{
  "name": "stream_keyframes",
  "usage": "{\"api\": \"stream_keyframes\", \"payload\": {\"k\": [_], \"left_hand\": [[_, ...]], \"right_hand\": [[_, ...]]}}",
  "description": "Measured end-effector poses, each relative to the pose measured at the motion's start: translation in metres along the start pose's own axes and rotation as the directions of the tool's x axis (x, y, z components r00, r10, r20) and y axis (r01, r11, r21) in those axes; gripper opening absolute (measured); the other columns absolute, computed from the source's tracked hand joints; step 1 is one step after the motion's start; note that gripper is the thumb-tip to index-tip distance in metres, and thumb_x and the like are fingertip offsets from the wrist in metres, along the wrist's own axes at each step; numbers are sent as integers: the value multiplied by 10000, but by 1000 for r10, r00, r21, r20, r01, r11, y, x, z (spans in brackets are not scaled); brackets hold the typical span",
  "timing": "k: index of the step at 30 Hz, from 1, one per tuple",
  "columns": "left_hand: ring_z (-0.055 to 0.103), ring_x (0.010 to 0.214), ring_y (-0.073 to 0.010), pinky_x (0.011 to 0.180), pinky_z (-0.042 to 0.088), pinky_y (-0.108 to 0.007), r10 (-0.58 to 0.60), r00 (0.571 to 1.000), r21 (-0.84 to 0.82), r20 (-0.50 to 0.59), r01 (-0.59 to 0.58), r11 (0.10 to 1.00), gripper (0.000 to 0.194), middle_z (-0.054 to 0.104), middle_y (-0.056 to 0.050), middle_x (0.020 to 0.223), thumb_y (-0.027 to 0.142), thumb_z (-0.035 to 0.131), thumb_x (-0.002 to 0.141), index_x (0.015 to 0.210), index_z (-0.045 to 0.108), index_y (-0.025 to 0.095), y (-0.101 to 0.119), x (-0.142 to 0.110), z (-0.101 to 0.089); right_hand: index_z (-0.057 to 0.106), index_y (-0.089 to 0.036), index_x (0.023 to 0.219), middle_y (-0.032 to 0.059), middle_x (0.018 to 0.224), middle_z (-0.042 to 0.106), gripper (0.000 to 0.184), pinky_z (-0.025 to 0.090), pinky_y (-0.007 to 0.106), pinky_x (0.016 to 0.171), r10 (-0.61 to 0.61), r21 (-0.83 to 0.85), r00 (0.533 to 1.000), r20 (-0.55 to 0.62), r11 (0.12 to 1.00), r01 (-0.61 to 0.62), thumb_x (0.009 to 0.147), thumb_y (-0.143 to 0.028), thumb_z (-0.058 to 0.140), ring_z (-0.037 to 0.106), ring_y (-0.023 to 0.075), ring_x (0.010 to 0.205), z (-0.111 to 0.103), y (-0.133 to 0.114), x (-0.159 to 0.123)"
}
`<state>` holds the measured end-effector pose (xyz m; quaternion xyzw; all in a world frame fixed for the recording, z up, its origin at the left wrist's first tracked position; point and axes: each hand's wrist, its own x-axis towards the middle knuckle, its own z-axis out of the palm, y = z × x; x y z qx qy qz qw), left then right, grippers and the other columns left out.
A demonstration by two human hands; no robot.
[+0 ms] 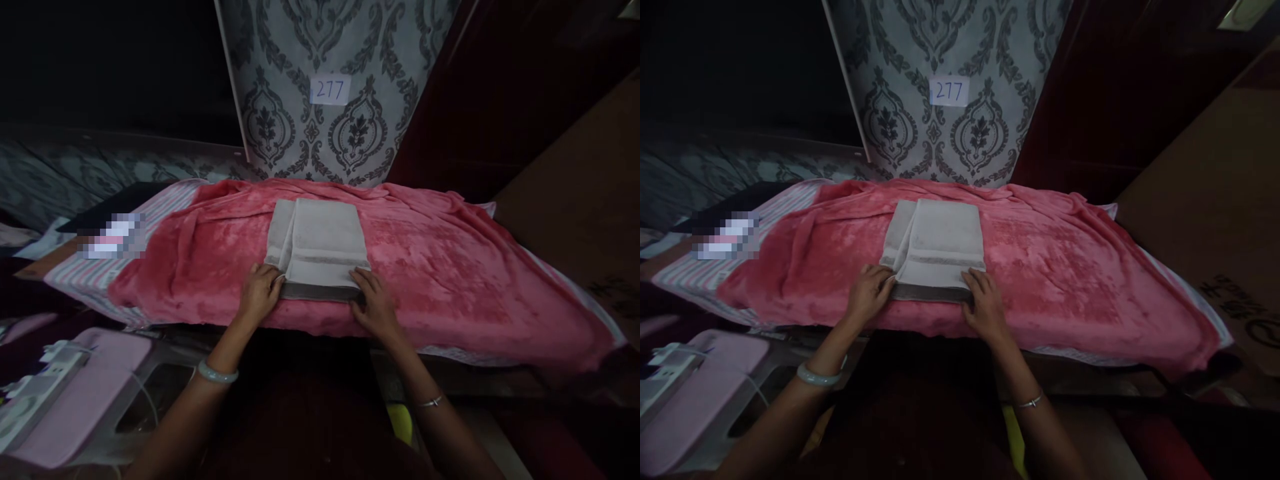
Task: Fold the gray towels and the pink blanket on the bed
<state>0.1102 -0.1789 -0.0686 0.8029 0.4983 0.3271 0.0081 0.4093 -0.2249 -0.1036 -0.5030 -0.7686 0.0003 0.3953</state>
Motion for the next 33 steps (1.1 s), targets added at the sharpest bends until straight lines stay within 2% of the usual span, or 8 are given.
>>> {"api": "stream_keyframes", "payload": {"k": [4, 9, 14, 17, 20, 24, 28, 33], "left_hand": [[579, 864, -240, 814, 461, -398, -16, 999, -6, 46, 16, 1000, 306, 707, -66, 924, 326, 432, 968, 866, 696, 209, -1, 3, -4], [589, 780, -217, 891, 455, -426, 4, 988, 11, 153, -6, 1000, 292, 663, -41, 792, 292, 448, 957, 757, 647, 216, -4, 14, -9], [589, 782, -226, 895, 454, -434, 0, 987, 41, 161, -7, 999, 278, 644, -49, 781, 264, 460, 947, 740, 637, 209, -3, 16, -10], [589, 799, -225, 888, 456, -421, 4, 987, 25, 158, -8, 1000, 274, 649, -52, 803, 272, 466, 950, 753, 645, 208, -4, 14, -9], [597, 830, -223, 910, 452, -423, 20, 987, -5, 161, -19, 1000, 263, 668, -53, 849, 290, 468, 958, 797, 659, 207, -6, 12, -9], [600, 895, -237, 915, 457, -435, 57, 983, -34, 176, -52, 998, 254, 688, -71, 940, 311, 458, 964, 900, 679, 203, -9, 7, -12], [582, 989, -276, 910, 477, -449, 81, 979, -24, 185, -78, 997, 225, 678, -97, 1068, 348, 574, 901, 1029, 677, 194, -9, -1, -15], [546, 1095, -337, 958, 487, -501, 42, 990, 69, 138, -52, 996, 378, 622, -136, 1185, 390, 694, 807, 1120, 649, 183, 0, -8, -9]], "right_hand": [[527, -232, 1415, 121, 1375, 558, 584, 426, 546, 1095, 10, 3, 999, -40, 1000, -10, 833, -210, 565, 495, 294, 1272, 4, 2, 1], [604, -232, 1330, 114, 1302, 614, 479, 436, 540, 1077, 20, 5, 997, -81, 1000, -19, 858, -185, 534, 527, 282, 1223, 6, 3, 2], [660, -234, 1248, 97, 1298, 635, 429, 423, 552, 1062, 13, -85, 994, -105, 996, -22, 830, -186, 576, 524, 300, 1220, 8, 1, 5], [713, -236, 1121, 83, 1213, 685, 314, 453, 513, 1022, -35, -39, 989, -141, 999, 30, 857, -180, 555, 577, 274, 1147, 10, 1, 10], [730, -229, 1044, 75, 1085, 727, 259, 483, 470, 958, -28, 26, 987, -155, 999, 33, 881, -180, 534, 630, 249, 1032, 11, 2, 17], [733, -228, 974, 66, 981, 738, 207, 494, 436, 885, 57, 59, 992, -110, 997, -51, 907, -241, 538, 644, 248, 938, 10, 1, 26], [733, -223, 939, 62, 921, 729, 211, 483, 419, 850, 107, 57, 990, -96, 993, -102, 910, -271, 529, 635, 246, 883, 11, 1, 30], [738, -228, 909, 61, 871, 721, 222, 472, 397, 795, 125, 33, 984, -124, 992, -122, 895, -294, 526, 625, 245, 837, 15, 3, 32]]}}
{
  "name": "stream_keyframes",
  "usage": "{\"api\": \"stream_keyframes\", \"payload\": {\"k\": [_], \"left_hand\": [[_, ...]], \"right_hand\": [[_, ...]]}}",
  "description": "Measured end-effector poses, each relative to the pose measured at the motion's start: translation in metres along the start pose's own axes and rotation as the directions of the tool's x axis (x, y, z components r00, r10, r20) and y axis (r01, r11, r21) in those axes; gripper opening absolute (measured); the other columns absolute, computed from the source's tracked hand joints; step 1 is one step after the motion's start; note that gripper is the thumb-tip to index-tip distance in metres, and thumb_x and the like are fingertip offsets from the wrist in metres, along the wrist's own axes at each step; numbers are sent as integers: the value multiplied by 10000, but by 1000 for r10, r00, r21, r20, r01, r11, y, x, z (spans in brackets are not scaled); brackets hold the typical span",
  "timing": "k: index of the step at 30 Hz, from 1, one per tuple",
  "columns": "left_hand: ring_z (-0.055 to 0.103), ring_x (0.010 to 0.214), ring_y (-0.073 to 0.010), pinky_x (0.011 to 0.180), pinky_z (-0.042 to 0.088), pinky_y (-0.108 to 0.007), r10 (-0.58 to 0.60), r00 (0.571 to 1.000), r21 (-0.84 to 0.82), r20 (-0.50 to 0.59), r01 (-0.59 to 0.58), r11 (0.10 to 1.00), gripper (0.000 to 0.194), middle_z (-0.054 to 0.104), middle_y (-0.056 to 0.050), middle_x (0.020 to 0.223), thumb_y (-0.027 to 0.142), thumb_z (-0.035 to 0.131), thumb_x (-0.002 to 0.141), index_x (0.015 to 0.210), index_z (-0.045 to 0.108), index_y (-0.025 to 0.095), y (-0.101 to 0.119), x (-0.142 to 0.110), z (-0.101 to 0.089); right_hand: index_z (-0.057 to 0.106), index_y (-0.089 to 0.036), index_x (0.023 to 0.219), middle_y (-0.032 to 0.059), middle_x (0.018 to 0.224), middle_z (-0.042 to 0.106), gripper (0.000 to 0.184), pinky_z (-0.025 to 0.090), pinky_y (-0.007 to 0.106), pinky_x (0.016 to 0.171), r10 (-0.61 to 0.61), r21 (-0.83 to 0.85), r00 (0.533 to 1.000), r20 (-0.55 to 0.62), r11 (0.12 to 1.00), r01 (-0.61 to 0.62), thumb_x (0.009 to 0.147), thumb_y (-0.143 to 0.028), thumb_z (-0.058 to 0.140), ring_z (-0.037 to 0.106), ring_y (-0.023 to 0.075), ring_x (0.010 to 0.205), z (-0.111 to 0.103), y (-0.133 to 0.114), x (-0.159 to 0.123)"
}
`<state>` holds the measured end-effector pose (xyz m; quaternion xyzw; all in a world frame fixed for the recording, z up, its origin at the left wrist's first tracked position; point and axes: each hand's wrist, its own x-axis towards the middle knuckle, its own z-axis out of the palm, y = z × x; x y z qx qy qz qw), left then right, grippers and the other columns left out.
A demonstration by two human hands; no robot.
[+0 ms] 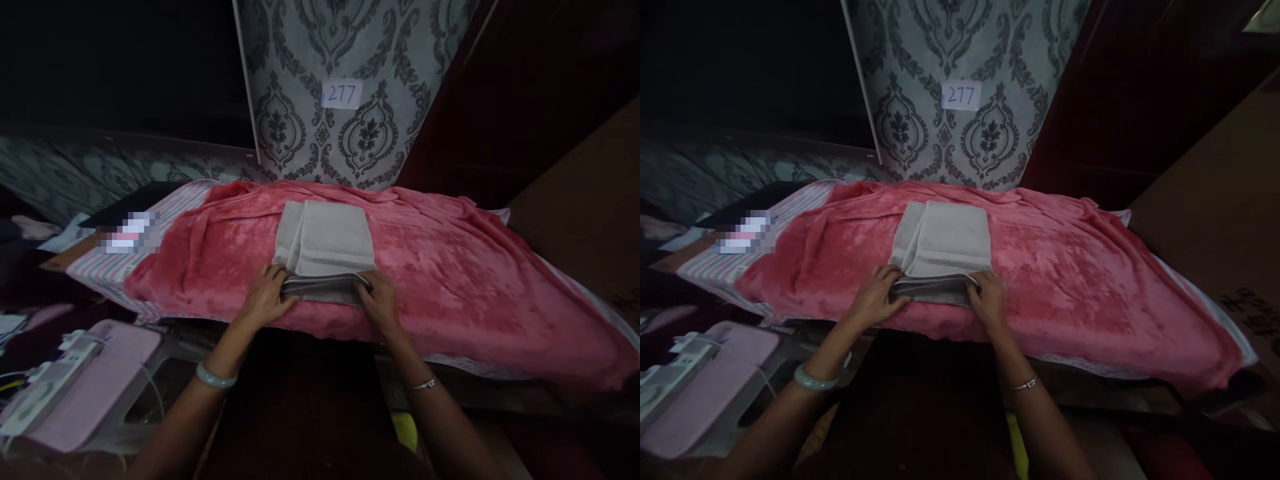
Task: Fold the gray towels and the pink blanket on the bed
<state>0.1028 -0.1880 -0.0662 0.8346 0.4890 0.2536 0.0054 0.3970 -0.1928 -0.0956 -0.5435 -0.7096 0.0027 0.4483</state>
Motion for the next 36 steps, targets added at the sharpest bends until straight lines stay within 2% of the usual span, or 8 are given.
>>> {"api": "stream_keyframes", "payload": {"k": [3, 8, 12, 18, 21, 26, 31, 36], "left_hand": [[549, 1099, -330, 955, 501, -499, -44, 998, 18, -46, 45, 999, 267, 610, -138, 1168, 258, 632, 830, 1087, 639, 184, 5, 1, 6], [535, 1176, -358, 973, 510, -514, -150, 981, 32, -121, 155, 987, 371, 567, -169, 1264, 87, 588, 734, 1092, 623, 175, 3, -2, 11], [600, 1119, -321, 933, 546, -477, -211, 971, -52, -113, 207, 977, 423, 581, -136, 1265, 81, 555, 717, 1115, 629, 203, -7, -8, 11], [638, 1100, -263, 909, 567, -409, -233, 965, -224, -116, 203, 953, 473, 630, -91, 1226, 108, 534, 685, 1134, 636, 214, -19, -11, 8], [650, 1074, -246, 925, 560, -403, -213, 974, -267, -78, 185, 946, 448, 674, -68, 1169, 134, 521, 697, 1122, 634, 221, -23, -8, 4], [618, 1157, -252, 1015, 518, -420, -196, 980, -282, -36, 178, 943, 546, 626, -96, 1252, 144, 533, 673, 1212, 588, 203, -20, -7, 2], [519, 1308, -280, 1107, 447, -458, -190, 978, -294, -82, 158, 943, 663, 506, -143, 1401, 137, 529, 666, 1328, 502, 173, -16, -18, 7], [542, 1276, -292, 1085, 469, -461, -240, 959, -254, -149, 197, 947, 612, 523, -151, 1361, 159, 574, 701, 1309, 507, 172, -11, -20, 12]], "right_hand": [[742, -230, 904, 60, 871, 724, 230, 475, 391, 785, 24, 29, 1000, -1, 999, -24, 889, -301, 523, 630, 242, 834, 1, 1, 1], [744, -222, 890, 66, 874, 730, 222, 495, 402, 791, 52, 90, 999, -18, 995, -50, 879, -323, 546, 645, 249, 835, 1, 2, 2], [741, -233, 872, 60, 868, 733, 213, 510, 399, 775, 52, 107, 998, -20, 993, -49, 872, -334, 554, 651, 247, 828, 0, 1, 2], [744, -244, 867, 53, 878, 743, 216, 534, 399, 772, 51, 129, 999, -16, 990, -49, 868, -335, 548, 662, 246, 834, -2, 1, 2], [742, -252, 854, 48, 860, 743, 222, 534, 399, 764, 51, 122, 999, -13, 991, -49, 866, -353, 544, 664, 246, 816, -3, 2, 3], [742, -239, 851, 52, 839, 737, 239, 521, 400, 759, 61, 109, 998, -26, 992, -58, 868, -375, 546, 659, 245, 791, -2, 2, 7], [740, -235, 836, 52, 827, 734, 255, 518, 379, 740, 83, 121, 996, -14, 989, -81, 867, -395, 545, 653, 240, 775, -4, 1, 9], [744, -229, 837, 62, 829, 733, 266, 511, 372, 739, 95, 123, 995, -13, 988, -93, 864, -404, 545, 651, 243, 789, -4, 0, 11]]}}
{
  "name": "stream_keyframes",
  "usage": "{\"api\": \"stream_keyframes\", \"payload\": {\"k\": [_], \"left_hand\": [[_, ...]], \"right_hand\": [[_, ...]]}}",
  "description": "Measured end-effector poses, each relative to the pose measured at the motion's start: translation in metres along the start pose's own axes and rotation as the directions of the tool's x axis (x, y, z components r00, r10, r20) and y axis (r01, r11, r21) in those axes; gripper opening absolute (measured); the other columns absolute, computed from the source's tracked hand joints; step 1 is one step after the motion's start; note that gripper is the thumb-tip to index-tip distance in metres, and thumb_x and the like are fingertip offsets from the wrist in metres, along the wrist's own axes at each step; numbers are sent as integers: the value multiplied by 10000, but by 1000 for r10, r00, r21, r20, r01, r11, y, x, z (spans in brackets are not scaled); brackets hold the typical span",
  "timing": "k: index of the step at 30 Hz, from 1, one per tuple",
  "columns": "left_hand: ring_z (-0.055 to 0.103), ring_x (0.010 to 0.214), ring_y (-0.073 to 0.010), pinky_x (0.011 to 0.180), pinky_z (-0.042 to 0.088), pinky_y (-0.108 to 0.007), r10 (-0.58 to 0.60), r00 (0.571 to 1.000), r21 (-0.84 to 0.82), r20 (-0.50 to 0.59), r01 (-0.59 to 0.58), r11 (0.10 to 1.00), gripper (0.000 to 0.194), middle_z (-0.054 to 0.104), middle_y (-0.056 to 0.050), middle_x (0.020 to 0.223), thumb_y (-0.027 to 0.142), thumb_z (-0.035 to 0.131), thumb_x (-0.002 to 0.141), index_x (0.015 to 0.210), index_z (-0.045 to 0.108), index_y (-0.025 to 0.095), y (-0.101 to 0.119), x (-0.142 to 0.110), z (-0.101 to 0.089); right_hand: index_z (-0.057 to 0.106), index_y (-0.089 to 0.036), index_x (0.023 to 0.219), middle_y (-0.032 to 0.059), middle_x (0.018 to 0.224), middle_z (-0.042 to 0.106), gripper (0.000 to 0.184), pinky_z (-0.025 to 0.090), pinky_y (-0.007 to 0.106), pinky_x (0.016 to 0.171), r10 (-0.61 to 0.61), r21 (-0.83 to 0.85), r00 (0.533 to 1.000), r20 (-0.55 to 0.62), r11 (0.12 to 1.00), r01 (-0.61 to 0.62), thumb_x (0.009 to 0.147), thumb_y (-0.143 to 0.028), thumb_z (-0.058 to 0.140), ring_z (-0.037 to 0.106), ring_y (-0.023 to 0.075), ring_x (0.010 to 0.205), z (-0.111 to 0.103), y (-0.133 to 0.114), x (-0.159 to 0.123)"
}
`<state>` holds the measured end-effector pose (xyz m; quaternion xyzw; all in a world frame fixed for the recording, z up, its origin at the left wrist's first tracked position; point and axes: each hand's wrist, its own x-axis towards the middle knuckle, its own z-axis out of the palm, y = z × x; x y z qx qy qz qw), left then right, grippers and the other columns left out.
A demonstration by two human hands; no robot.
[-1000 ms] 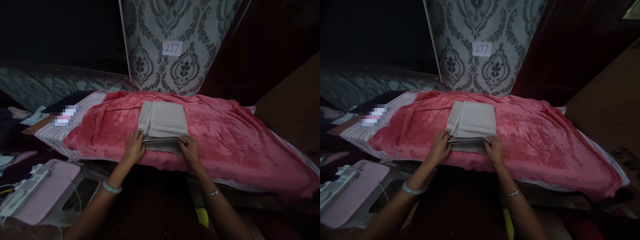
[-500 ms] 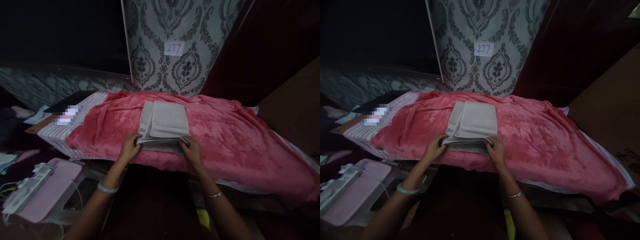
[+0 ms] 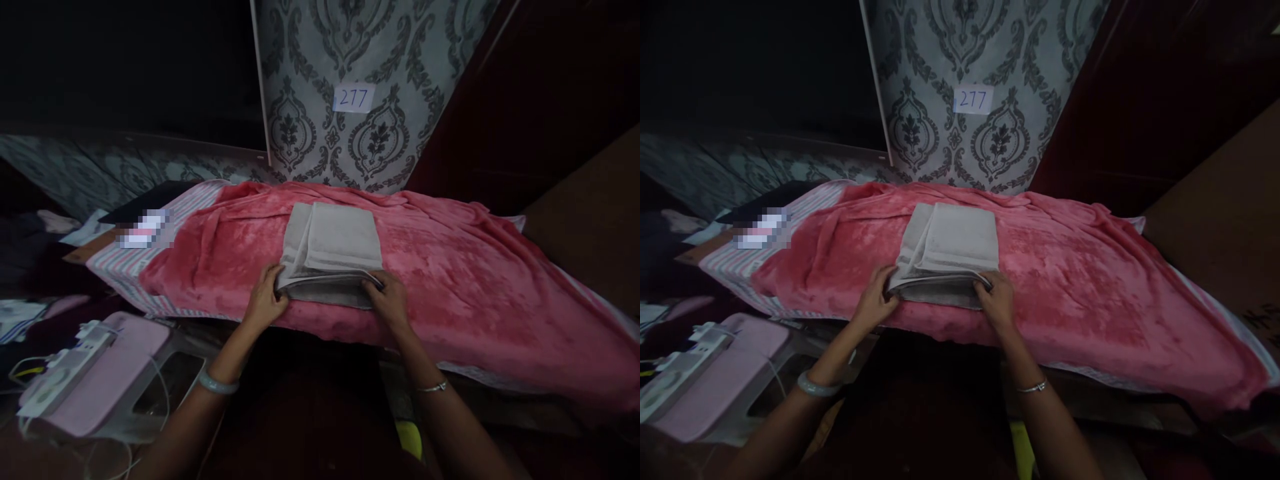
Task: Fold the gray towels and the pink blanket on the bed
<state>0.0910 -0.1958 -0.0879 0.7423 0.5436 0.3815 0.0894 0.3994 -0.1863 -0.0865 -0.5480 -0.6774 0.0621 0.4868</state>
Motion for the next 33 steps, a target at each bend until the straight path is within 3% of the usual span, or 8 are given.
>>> {"api": "stream_keyframes", "payload": {"k": [3, 9, 16, 20, 23, 27, 33], "left_hand": [[601, 1179, -302, 1006, 523, -453, -86, 996, 84, -13, 87, 993, 525, 583, -149, 1267, 155, 598, 729, 1251, 550, 171, 9, 7, 2], [613, 1170, -293, 956, 530, -388, -234, 967, 230, 101, 206, 951, 551, 613, -132, 1281, 94, 577, 720, 1267, 579, 153, 24, 24, -4], [660, 1019, -262, 879, 538, -363, -253, 962, 244, 104, 222, 944, 503, 673, -98, 1159, 138, 568, 716, 1214, 641, 158, 24, 33, -6], [661, 995, -257, 869, 535, -355, -264, 958, 246, 114, 230, 941, 479, 676, -103, 1133, 145, 568, 718, 1189, 654, 143, 26, 36, -8], [661, 1006, -259, 857, 536, -354, -280, 953, 264, 118, 242, 934, 463, 677, -107, 1140, 159, 573, 730, 1185, 658, 146, 29, 37, -9], [663, 998, -248, 843, 536, -344, -297, 949, 286, 109, 256, 923, 464, 680, -98, 1158, 149, 583, 721, 1178, 664, 164, 32, 39, -11], [668, 1002, -253, 823, 543, -343, -308, 946, 275, 101, 271, 922, 486, 665, -102, 1205, 142, 577, 741, 1223, 638, 170, 33, 34, -9]], "right_hand": [[748, -229, 841, 62, 847, 735, 239, 509, 376, 764, 12, 3, 1000, 19, 1000, -12, 848, -379, 562, 649, 244, 808, -1, -1, 0], [760, -234, 910, 56, 930, 749, 218, 515, 403, 876, 7, 81, 993, 117, 997, -17, 847, -356, 592, 665, 244, 915, -12, 2, -2], [765, -240, 968, 69, 1038, 751, 248, 508, 426, 982, -25, 184, 978, 208, 983, -14, 875, -423, 627, 670, 240, 1042, -27, 10, -1], [731, -230, 1135, 94, 1209, 704, 349, 458, 453, 1067, -27, 224, 976, 216, 974, -23, 917, -460, 584, 612, 247, 1192, -38, 14, -7], [656, -229, 1288, 112, 1406, 584, 430, 390, 480, 1135, -35, 221, 973, 227, 975, -17, 913, -420, 573, 508, 257, 1333, -42, 23, -19], [532, -214, 1428, 126, 1522, 453, 627, 326, 502, 1181, -45, 163, 981, 187, 987, 15, 813, -301, 614, 405, 274, 1417, -36, 33, -36], [533, -188, 1414, 105, 1435, 546, 655, 363, 467, 1174, 31, 59, 1000, 7, 998, -31, 759, -175, 516, 475, 242, 1355, -11, 32, -46]]}}
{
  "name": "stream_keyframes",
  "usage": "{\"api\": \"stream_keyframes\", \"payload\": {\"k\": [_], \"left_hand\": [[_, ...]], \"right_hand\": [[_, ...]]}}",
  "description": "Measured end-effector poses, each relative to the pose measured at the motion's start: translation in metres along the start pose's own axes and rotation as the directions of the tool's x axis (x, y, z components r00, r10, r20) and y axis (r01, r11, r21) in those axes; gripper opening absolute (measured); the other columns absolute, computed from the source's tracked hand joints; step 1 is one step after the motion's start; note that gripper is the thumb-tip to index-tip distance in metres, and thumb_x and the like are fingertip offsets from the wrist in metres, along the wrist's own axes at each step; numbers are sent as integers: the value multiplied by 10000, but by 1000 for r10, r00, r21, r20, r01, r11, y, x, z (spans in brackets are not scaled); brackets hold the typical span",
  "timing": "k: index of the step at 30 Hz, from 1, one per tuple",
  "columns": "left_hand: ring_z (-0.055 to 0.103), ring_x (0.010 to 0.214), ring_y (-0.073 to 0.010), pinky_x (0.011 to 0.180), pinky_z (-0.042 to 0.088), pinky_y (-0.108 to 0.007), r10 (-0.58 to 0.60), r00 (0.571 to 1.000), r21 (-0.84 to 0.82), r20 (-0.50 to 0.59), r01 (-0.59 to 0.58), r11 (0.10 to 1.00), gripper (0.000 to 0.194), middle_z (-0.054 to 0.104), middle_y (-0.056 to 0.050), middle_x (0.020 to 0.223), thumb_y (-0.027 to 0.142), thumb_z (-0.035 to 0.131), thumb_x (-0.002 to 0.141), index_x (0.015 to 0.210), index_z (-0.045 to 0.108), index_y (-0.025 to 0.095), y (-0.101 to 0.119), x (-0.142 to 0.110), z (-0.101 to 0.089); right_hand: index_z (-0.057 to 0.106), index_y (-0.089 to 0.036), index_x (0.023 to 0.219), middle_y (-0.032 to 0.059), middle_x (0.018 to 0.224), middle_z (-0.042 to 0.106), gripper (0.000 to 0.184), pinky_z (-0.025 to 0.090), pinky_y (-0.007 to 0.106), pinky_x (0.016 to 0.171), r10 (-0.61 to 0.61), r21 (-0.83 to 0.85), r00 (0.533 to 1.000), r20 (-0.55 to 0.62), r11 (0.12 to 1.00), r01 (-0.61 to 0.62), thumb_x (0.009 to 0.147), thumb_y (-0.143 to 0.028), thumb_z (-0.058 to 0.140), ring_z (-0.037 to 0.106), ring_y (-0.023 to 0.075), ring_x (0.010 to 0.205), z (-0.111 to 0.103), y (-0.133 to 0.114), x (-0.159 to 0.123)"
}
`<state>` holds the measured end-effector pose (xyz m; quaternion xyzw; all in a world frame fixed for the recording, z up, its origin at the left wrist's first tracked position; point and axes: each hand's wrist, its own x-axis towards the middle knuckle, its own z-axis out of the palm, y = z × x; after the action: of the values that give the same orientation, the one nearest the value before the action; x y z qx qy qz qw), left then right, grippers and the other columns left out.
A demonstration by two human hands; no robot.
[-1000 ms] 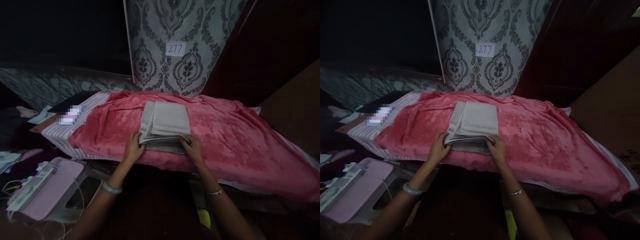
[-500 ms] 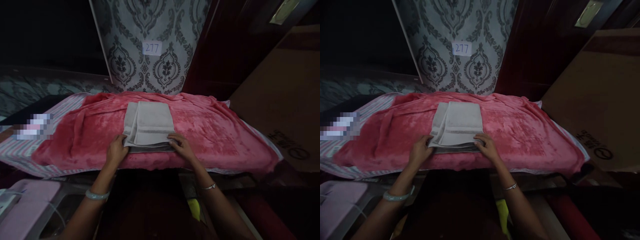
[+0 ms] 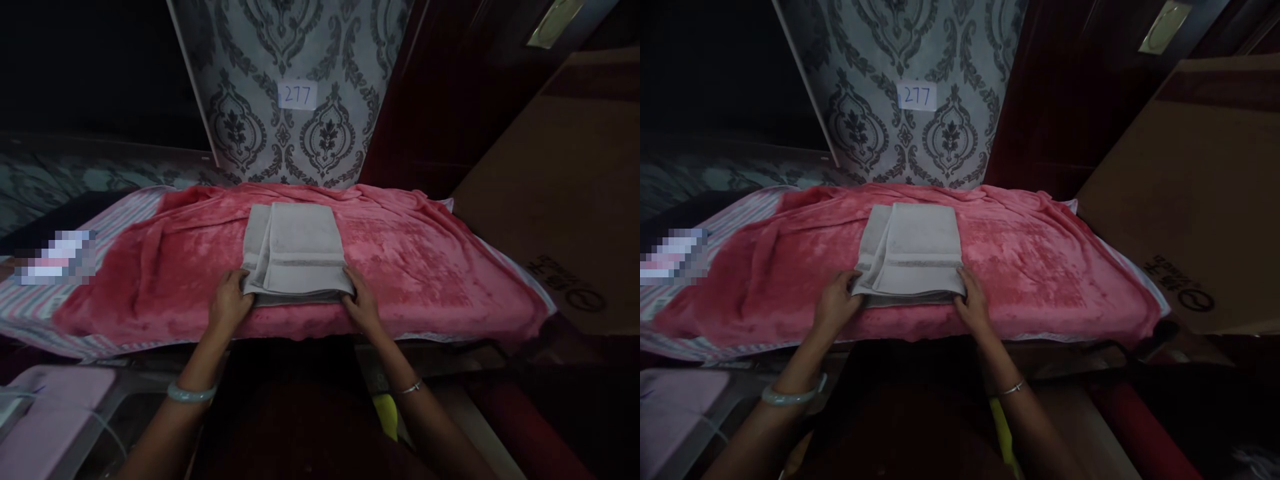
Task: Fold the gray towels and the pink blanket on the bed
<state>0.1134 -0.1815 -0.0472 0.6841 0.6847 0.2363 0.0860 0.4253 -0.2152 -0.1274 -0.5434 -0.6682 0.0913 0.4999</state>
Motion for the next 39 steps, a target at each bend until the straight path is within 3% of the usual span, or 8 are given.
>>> {"api": "stream_keyframes", "payload": {"k": [4, 9, 13, 19, 27, 32, 39], "left_hand": [[656, 1087, -284, 873, 549, -377, -20, 1000, 11, -7, 20, 1000, 514, 661, -122, 1247, 168, 569, 790, 1304, 583, 169, -7, -4, 3], [631, 1187, -290, 979, 523, -401, 33, 999, 33, 8, -33, 999, 594, 663, -130, 1299, 88, 507, 778, 1368, 530, 149, -15, -8, 7], [634, 1185, -305, 984, 530, -410, 71, 997, 87, -13, -69, 994, 646, 652, -138, 1313, 90, 542, 737, 1380, 527, 156, -17, -10, 11], [606, 1243, -263, 1065, 490, -397, 103, 994, 14, 29, -104, 995, 712, 634, -125, 1353, 3, 489, 692, 1386, 526, 158, -26, -10, 13], [582, 1266, -261, 1095, 462, -447, 184, 983, -113, -7, -184, 976, 751, 619, -138, 1376, -5, 450, 686, 1422, 500, 136, -48, -10, 24], [642, 1132, -260, 999, 516, -426, 131, 991, -103, -25, -133, 986, 746, 693, -132, 1201, 2, 437, 706, 1432, 521, 148, -49, -12, 28], [638, 978, -236, 925, 529, -399, 148, 986, -115, -79, -156, 981, 786, 682, -90, 1019, -18, 406, 655, 1367, 623, 236, -46, -17, 30]], "right_hand": [[559, -183, 1385, 93, 1372, 606, 667, 430, 460, 1126, 81, -48, 992, -96, 995, -86, 724, -141, 478, 546, 237, 1275, 8, -1, -1], [582, -185, 1374, 83, 1333, 640, 644, 458, 453, 1104, 93, -84, 992, -88, 991, -100, 749, -125, 437, 586, 230, 1228, 9, 0, -1], [547, -204, 1423, 47, 1387, 610, 750, 457, 415, 1114, 85, -126, 994, -64, 988, -93, 691, -85, 433, 563, 209, 1272, 9, -1, -1], [633, -240, 1357, 25, 1261, 684, 748, 516, 402, 1045, 134, -112, 991, 4, 985, -133, 657, -95, 415, 627, 221, 1173, 8, 2, -4], [686, -256, 1295, -12, 1296, 671, 699, 530, 393, 1034, 209, 8, 977, -32, 978, -209, 671, -153, 390, 638, 204, 1176, 10, 5, -5], [698, -248, 1282, -1, 1272, 685, 675, 549, 368, 1002, 206, 39, 978, -40, 978, -204, 679, -175, 404, 659, 204, 1142, 11, 6, -7], [707, -246, 1266, 3, 1291, 675, 672, 513, 381, 1053, 213, 100, 977, -12, 972, -211, 672, -173, 402, 636, 199, 1179, 12, 9, -9]]}}
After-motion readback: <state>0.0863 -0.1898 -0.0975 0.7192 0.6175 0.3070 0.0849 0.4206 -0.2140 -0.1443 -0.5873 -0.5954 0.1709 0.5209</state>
